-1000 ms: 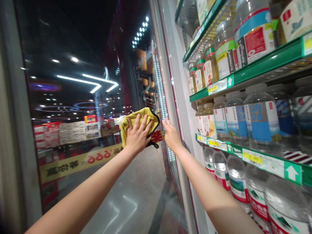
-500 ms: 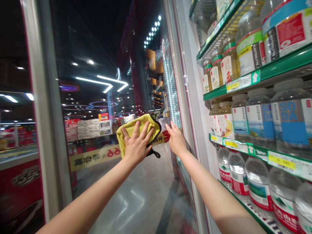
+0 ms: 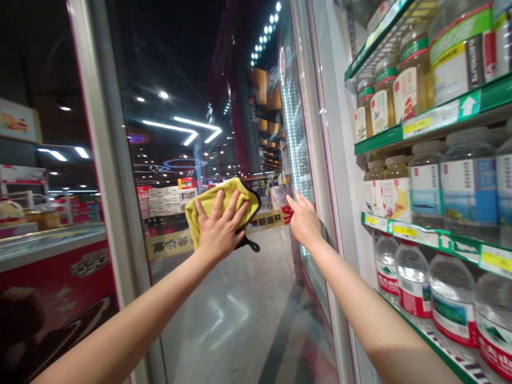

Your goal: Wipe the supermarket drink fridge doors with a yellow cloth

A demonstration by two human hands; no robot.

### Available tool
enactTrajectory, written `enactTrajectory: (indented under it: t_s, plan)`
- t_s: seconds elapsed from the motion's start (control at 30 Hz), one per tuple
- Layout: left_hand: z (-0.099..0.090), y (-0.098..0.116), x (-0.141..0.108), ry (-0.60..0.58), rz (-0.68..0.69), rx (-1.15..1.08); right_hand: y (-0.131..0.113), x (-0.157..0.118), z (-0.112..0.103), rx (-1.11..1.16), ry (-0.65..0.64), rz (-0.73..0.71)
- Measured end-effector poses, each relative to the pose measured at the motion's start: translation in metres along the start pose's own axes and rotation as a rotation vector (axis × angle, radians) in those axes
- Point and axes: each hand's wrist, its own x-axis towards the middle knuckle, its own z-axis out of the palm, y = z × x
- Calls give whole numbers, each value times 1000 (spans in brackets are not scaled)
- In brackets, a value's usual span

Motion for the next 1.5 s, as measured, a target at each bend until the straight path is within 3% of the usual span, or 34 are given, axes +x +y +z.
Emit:
enactTrajectory:
  t_s: [0.13, 0.2, 0.27, 0.4, 0.5, 0.6, 0.67, 0.73, 0.83, 0.93, 1.03, 1.17, 1.23, 1.37, 1.43, 1.5]
  plan:
    - [8, 3, -23, -113, 235, -30, -13, 1, 4, 20, 6, -87]
    - [6, -7, -22, -95, 187, -19, -24, 1, 6, 16, -13, -139]
    - [2, -20, -25, -38, 37, 6, -34, -2, 9, -6, -43, -180]
    - [7, -27, -59, 22, -207, 47, -51, -15, 14, -72, -100, -251]
    - [15, -21, -81, -43, -82, 36, -62, -22, 19, -131, -120, -274]
    - [13, -30, -72, -96, 91, 13, -69, -23, 24, -191, -113, -261]
    - [5, -46, -57, -65, 38, 20, -71, -23, 26, -235, -113, -249]
    - [-1, -62, -51, -5, -122, 42, -70, -23, 26, -268, -109, -244]
    - [-1, -67, -68, 32, -297, 63, -68, -24, 28, -280, -97, -254]
    - [8, -58, -96, -42, -198, 52, -71, -26, 31, -293, -91, -253]
    - [11, -58, -100, -95, -78, 40, -78, -26, 32, -321, -108, -235]
    - [10, -73, -77, -14, -234, 56, -81, -27, 32, -334, -131, -229]
    - [15, -73, -77, 10, -301, 47, -77, -27, 33, -328, -145, -233]
    - [36, -55, -115, 1, -354, 27, -68, -28, 39, -320, -135, -242]
    - [43, -50, -132, -49, -306, 25, -65, -28, 41, -331, -128, -254]
    - [43, -54, -134, -96, -259, 37, -64, -27, 42, -346, -129, -265]
